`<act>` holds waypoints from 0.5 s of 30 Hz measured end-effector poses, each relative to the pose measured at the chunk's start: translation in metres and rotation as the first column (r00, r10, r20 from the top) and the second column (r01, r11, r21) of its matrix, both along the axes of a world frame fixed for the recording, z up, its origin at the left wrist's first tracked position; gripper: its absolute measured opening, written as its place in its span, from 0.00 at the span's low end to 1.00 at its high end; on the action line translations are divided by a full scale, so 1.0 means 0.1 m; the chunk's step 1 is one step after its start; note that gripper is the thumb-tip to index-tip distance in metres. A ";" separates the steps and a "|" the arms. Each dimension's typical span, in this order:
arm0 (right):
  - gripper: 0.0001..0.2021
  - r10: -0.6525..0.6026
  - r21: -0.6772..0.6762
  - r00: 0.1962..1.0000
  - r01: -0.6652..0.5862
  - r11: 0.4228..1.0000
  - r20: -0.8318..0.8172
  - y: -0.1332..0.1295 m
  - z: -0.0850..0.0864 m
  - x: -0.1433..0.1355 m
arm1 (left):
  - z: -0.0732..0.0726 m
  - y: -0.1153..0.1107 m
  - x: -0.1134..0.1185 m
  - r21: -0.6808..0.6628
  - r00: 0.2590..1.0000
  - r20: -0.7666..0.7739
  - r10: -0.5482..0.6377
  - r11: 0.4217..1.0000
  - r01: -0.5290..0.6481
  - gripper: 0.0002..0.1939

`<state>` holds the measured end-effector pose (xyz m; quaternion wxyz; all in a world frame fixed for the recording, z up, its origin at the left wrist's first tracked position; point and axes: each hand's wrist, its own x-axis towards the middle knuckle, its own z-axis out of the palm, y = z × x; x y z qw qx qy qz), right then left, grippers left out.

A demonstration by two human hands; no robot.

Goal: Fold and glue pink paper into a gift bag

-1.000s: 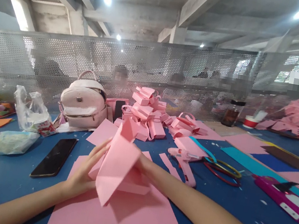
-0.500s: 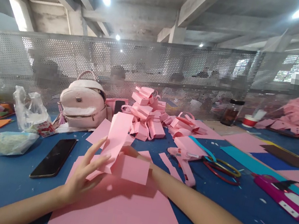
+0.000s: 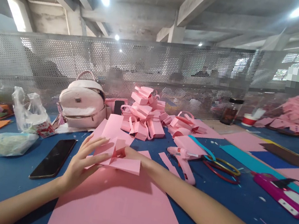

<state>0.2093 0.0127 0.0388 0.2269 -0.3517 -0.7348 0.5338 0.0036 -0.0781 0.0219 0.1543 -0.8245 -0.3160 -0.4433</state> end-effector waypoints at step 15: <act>0.14 0.022 -0.105 0.996 -0.031 0.994 -0.085 0.28 -0.11 -0.05 | 0.01 0.03 -0.09 0.139 0.986 -0.142 0.089 0.988 -0.070 0.18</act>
